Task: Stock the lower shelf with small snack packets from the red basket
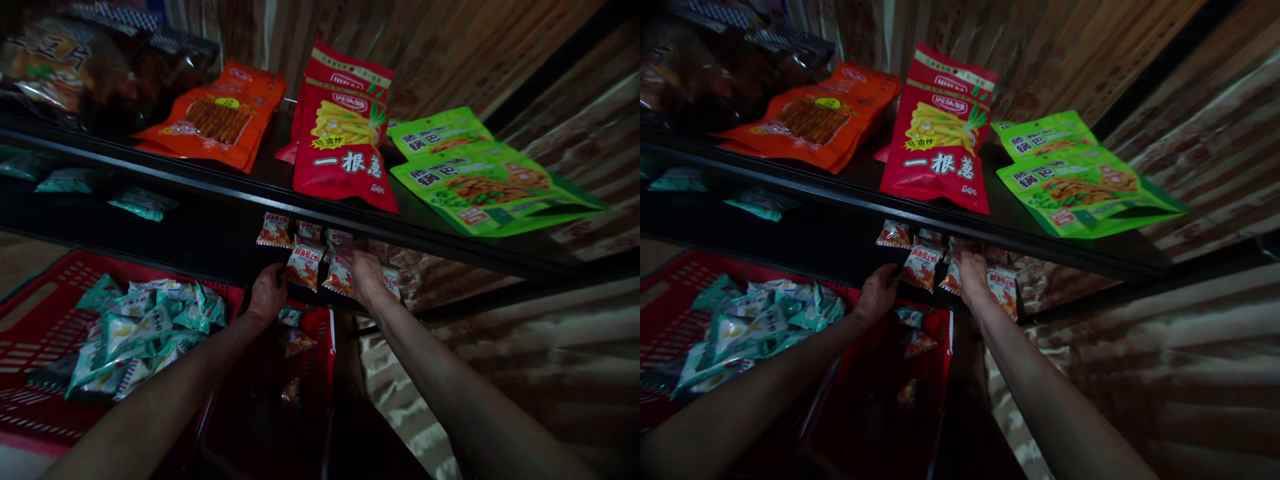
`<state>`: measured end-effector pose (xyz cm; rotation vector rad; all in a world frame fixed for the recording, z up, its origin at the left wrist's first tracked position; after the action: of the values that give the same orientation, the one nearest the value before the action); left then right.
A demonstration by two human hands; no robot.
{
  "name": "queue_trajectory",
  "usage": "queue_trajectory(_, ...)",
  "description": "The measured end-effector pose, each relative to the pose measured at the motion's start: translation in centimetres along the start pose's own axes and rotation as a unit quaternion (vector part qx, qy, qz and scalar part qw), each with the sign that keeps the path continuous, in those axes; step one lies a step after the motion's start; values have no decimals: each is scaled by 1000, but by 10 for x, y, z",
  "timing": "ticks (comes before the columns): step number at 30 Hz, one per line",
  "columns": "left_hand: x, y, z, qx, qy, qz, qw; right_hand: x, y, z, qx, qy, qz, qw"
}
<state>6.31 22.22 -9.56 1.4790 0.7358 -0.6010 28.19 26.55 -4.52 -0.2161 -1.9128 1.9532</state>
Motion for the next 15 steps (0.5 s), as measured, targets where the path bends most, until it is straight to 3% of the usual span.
queue_trajectory(3,-9,-5,9,-24,-29,-6,999,-2,-10,31,38,27,-46,998)
queue_trajectory(8,-19,-8,25,-68,-92,-44,992,2,-23,75,74,-4,-49,996)
queue_trajectory(15,-12,7,69,-29,-230,-118,966,3,-8,150,167,-69,-14,983)
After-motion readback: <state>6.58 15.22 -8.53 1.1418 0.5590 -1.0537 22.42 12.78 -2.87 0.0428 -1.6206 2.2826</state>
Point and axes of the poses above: each hand's wrist, its own z-axis away from the middle knuckle, its own x-axis out of the palm, y = z × x, the point moved 7 cm from there along -z, towards the middle knuckle, and after that the axes turned 15 degrees about -z, right-handed, at the moved point
